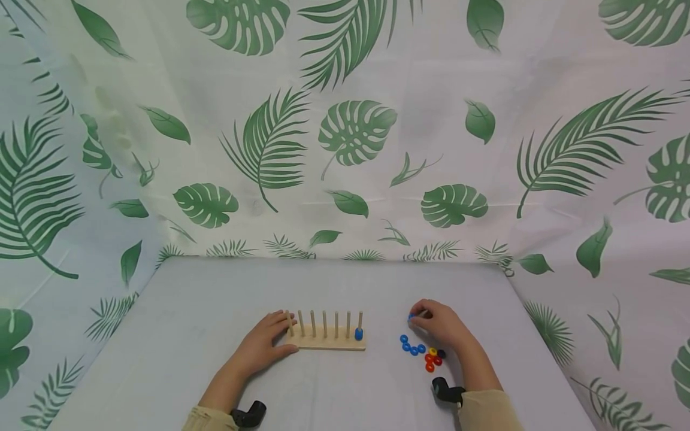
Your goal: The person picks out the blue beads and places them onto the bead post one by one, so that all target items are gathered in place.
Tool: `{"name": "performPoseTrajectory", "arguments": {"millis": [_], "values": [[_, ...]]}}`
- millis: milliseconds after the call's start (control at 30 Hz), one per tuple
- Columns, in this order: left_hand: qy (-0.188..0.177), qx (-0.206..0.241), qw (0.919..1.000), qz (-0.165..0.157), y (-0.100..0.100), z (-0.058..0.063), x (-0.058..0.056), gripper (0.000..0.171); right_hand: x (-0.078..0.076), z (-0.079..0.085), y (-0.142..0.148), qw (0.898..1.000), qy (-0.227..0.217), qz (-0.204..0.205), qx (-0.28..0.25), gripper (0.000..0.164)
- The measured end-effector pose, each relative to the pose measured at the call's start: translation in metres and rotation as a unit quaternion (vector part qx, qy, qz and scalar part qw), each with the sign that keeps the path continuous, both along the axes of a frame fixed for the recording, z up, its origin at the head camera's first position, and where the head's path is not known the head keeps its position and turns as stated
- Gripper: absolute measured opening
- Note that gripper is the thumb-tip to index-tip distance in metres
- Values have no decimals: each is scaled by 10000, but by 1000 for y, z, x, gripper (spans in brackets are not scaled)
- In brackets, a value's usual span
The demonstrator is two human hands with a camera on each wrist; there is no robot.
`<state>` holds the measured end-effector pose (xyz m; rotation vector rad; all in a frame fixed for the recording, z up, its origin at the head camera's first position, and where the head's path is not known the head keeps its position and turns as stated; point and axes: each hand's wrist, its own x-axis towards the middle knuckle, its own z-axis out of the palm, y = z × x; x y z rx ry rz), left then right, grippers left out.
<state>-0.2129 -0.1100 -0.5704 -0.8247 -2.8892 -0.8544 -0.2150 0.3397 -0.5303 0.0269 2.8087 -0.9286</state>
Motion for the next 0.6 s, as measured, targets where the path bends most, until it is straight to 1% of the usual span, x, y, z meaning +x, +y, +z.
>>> {"name": "performPoseTrajectory", "arguments": {"millis": [133, 400, 600], "values": [[9, -29, 10000, 8, 0, -1, -1, 67, 1, 8, -3, 9999, 111, 22, 5, 19], [-23, -45, 10000, 26, 0, -2, -1, 68, 5, 27, -14, 9986, 458, 272, -79, 21], [2, -58, 10000, 46, 0, -2, -1, 68, 9, 43, -26, 9967, 615, 488, -193, 24]]}}
